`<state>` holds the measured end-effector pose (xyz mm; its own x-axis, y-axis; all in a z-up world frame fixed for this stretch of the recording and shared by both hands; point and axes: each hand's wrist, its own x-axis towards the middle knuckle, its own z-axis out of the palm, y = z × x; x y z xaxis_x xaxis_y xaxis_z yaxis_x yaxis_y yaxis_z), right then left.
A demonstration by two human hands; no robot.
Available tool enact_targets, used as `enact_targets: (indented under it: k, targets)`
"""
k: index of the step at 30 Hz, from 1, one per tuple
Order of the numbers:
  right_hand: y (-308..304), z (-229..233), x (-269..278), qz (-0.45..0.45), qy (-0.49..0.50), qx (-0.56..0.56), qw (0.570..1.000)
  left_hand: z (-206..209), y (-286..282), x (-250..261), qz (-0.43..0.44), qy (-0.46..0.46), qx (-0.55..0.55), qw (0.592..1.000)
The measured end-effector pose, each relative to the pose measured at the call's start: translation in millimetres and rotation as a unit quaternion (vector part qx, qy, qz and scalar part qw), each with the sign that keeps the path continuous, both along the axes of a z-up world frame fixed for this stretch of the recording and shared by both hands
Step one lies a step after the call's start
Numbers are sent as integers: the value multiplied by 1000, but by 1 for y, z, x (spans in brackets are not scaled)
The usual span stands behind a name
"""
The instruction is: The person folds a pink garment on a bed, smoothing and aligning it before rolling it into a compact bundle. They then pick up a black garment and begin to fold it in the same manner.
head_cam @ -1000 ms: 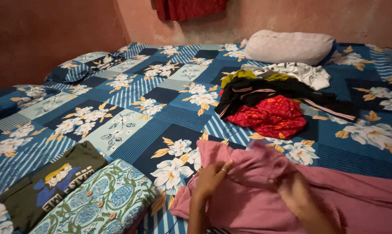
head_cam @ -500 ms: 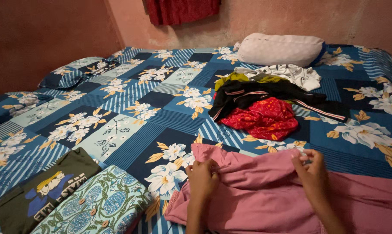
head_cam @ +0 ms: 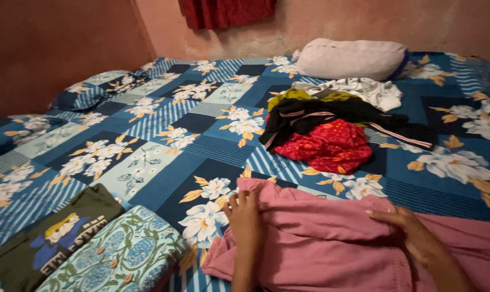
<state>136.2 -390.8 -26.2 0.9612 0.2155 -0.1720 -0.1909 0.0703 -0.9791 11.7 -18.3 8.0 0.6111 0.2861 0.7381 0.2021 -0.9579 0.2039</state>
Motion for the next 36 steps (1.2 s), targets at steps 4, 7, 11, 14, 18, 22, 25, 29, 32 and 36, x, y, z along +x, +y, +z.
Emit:
enact_targets:
  k: [4, 7, 11, 14, 18, 22, 25, 29, 32, 36]
  targets:
    - [-31, -8, -18, 78, -462, -164, 868, -6, -2, 1, 7, 24, -13, 1000]
    - [-34, -13, -16, -104, -153, 76, 980, -4, 3, 5, -5, 93, -19, 995]
    - [-41, -19, -29, -100, -124, 80, 984, -1, 13, 21, -78, 6, 20, 997]
    - [-43, -20, -37, -91, -113, 27, 989, 0, 25, 35, -130, 89, 32, 987]
    - [-45, -19, -31, -96, -113, -9, 989, -6, 43, 51, -114, 135, 11, 984]
    - [-45, -27, -22, -63, -147, -22, 987, 1, 60, 76, -59, 126, -28, 990]
    - [-43, -38, -19, -66, -120, 9, 990, 20, 66, 94, -20, 207, -18, 978]
    - [-47, -52, -20, -96, -173, -108, 974, 27, 40, 100, 26, 197, 52, 979]
    - [-43, -53, -8, -84, -213, -103, 968, 11, -13, 96, -14, 82, 112, 990]
    - [-42, -57, -8, -165, -311, -104, 930, -14, -75, 78, -162, 203, -19, 965]
